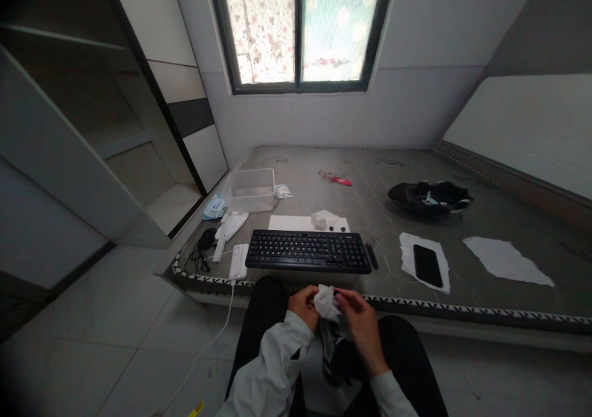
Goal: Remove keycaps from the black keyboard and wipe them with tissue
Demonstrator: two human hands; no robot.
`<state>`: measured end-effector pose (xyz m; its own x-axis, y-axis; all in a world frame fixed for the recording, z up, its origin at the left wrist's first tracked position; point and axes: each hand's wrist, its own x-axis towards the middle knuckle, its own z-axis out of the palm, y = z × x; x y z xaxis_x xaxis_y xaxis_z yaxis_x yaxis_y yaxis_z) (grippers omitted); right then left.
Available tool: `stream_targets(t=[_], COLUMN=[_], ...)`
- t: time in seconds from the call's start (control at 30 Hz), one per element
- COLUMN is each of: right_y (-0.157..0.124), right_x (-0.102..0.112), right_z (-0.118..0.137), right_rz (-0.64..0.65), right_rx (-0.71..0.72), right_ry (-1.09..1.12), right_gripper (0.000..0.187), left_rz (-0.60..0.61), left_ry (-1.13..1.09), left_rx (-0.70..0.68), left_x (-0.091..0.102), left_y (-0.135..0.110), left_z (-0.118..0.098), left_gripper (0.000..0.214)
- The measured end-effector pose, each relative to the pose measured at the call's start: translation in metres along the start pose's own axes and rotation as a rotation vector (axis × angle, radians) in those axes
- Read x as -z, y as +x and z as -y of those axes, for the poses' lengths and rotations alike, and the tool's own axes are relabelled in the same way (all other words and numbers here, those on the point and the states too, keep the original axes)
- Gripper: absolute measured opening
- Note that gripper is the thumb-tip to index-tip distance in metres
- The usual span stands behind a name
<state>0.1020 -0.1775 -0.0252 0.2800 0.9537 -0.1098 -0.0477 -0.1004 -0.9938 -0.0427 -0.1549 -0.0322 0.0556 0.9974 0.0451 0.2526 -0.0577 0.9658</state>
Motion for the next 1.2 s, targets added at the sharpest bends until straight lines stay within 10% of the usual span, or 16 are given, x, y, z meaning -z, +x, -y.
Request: stream_targets(t=[0.2, 0.53, 1.2], right_y=[0.030, 0.100, 0.150], right_x=[0.025, 0.018, 0.012], right_z=[0.003, 0.031, 0.028], right_rz=[-0.132, 0.089, 0.210], right_rx=[0.154, 0.279, 0.010], right_ry=[-0.242, -0.698, -1.007], right_gripper=[0.047, 0.027, 0.017], left_rz=[-0.003, 0.039, 0.068], left_ry=[0.013, 0.033, 0.034], left_rx=[0.005, 0.020, -0.016], left_x=[0.006, 0.006, 0.011], left_y=[0.001, 0.004, 0.005], left_z=[0.000, 0.017, 0.009], left_gripper=[0.015, 0.015, 0.012])
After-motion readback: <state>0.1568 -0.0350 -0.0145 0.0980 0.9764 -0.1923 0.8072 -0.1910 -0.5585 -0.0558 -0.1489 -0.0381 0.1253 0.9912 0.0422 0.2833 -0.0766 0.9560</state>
